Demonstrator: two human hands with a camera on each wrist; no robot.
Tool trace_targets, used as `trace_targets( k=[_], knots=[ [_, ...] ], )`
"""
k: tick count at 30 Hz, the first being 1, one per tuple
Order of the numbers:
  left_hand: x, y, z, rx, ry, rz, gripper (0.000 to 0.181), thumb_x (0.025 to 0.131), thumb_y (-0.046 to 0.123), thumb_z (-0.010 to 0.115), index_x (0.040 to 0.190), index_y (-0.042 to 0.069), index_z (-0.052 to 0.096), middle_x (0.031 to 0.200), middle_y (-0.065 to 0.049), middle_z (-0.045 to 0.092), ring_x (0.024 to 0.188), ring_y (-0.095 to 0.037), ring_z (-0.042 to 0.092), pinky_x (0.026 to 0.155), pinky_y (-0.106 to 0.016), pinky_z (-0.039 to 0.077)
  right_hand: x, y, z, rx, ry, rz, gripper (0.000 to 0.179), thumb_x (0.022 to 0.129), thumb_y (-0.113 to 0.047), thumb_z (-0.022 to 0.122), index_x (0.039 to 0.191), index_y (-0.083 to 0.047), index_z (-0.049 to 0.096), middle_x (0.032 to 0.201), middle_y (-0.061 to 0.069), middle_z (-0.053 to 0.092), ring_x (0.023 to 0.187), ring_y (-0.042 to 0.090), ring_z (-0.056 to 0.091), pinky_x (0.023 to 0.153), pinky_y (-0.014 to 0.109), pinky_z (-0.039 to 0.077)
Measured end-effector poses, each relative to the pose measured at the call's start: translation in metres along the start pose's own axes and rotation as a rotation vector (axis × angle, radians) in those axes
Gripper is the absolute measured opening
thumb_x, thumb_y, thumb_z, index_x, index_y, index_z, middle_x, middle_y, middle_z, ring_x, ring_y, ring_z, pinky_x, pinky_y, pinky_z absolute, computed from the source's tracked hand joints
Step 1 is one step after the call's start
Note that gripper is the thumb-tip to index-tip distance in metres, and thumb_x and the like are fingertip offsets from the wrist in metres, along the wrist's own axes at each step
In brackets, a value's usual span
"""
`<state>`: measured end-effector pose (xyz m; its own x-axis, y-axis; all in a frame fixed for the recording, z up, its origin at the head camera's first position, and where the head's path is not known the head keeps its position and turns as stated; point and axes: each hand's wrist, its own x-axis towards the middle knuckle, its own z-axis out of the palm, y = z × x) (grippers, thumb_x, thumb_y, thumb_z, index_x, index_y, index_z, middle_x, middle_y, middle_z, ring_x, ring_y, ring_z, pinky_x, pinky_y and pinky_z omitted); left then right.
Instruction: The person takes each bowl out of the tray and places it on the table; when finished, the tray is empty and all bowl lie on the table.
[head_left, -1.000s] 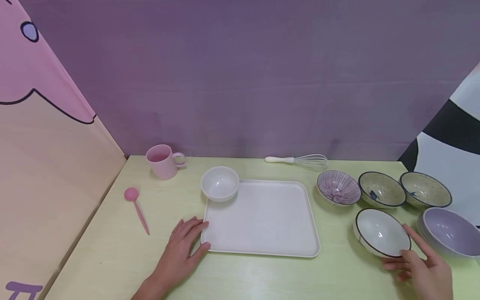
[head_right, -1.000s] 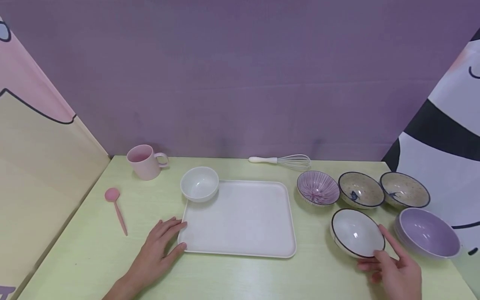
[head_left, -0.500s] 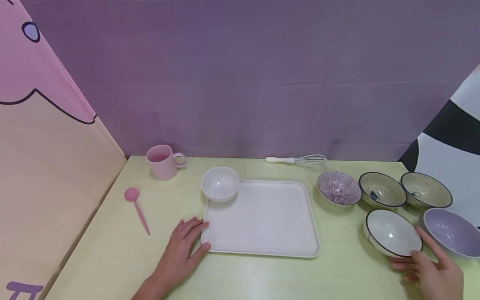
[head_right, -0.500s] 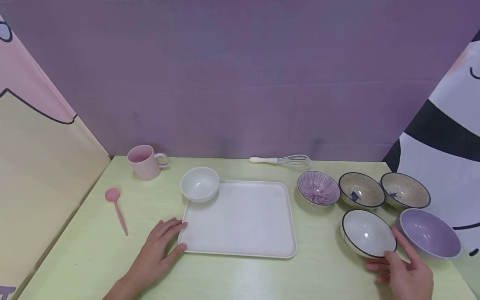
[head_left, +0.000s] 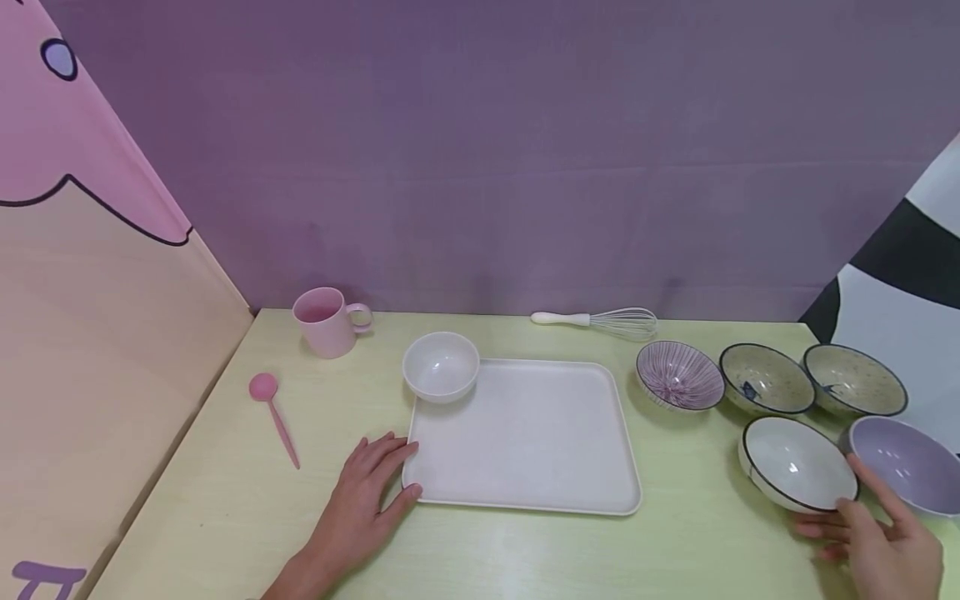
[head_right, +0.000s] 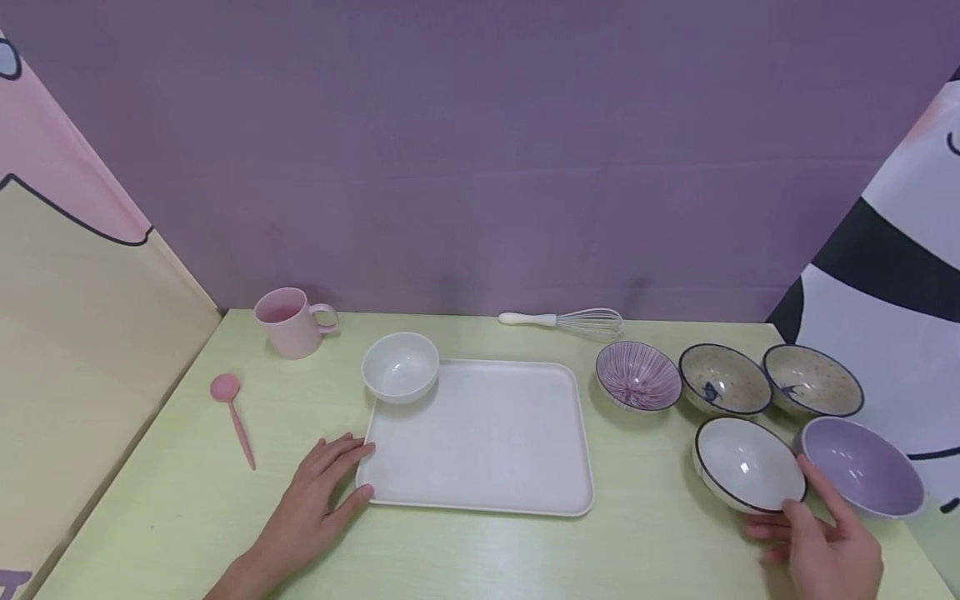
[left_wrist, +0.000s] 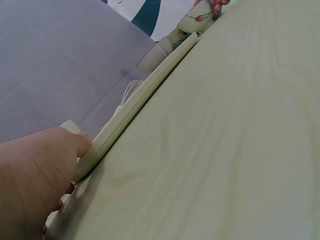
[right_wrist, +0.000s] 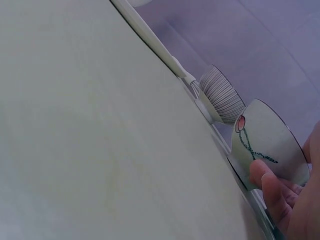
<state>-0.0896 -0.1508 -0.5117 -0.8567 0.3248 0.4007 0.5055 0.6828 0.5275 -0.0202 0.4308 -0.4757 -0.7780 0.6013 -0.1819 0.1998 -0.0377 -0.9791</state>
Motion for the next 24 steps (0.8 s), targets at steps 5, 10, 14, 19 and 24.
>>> trace_targets(
  k=[5,10,14,19,24],
  knots=[
    [-0.0002,0.0004,-0.0001,-0.003,0.004,0.002,0.051,0.1,0.025,0.082,0.146,0.007,0.071,0.149,-0.011,0.067,0.149,-0.039,0.056,0.131,-0.063,0.031,0.0009,-0.0034,0.0028,-0.027,0.045,0.028,0.065,0.112,-0.007,0.039,0.174,-0.027,0.038,0.059,-0.009,0.074,0.05,0.009,0.074,0.04,0.025,0.056],
    [-0.0002,0.0002,0.0,-0.005,0.004,0.003,0.051,0.101,0.026,0.082,0.147,0.007,0.071,0.149,-0.011,0.067,0.149,-0.039,0.056,0.131,-0.063,0.031,0.0003,-0.0056,0.0041,-0.067,0.078,0.057,0.065,0.112,-0.008,0.04,0.173,-0.031,0.039,0.058,-0.012,0.072,0.049,0.008,0.073,0.04,0.024,0.056],
    [-0.0003,-0.0004,0.0003,-0.002,0.003,0.002,0.051,0.101,0.026,0.082,0.147,0.008,0.07,0.15,-0.011,0.067,0.149,-0.038,0.055,0.132,-0.062,0.031,0.0004,-0.0043,0.0018,-0.066,0.071,0.054,0.065,0.113,-0.01,0.041,0.173,-0.034,0.04,0.059,-0.011,0.073,0.049,0.009,0.073,0.041,0.023,0.056],
    [-0.0001,-0.0005,0.0004,0.0,0.001,0.003,0.051,0.101,0.026,0.082,0.147,0.008,0.07,0.15,-0.011,0.067,0.149,-0.038,0.055,0.132,-0.061,0.03,-0.0002,-0.0049,0.0031,-0.118,0.087,0.069,0.063,0.114,-0.012,0.041,0.173,-0.037,0.039,0.057,-0.013,0.072,0.048,0.009,0.071,0.041,0.023,0.054],
    [-0.0004,-0.0007,0.0007,0.004,0.003,0.004,0.051,0.101,0.026,0.082,0.147,0.008,0.071,0.15,-0.01,0.067,0.149,-0.038,0.056,0.132,-0.062,0.031,0.0001,-0.0092,0.0086,-0.242,0.126,0.119,0.062,0.116,-0.017,0.039,0.173,-0.042,0.035,0.055,-0.019,0.067,0.046,0.006,0.069,0.041,0.022,0.05]
  ],
)
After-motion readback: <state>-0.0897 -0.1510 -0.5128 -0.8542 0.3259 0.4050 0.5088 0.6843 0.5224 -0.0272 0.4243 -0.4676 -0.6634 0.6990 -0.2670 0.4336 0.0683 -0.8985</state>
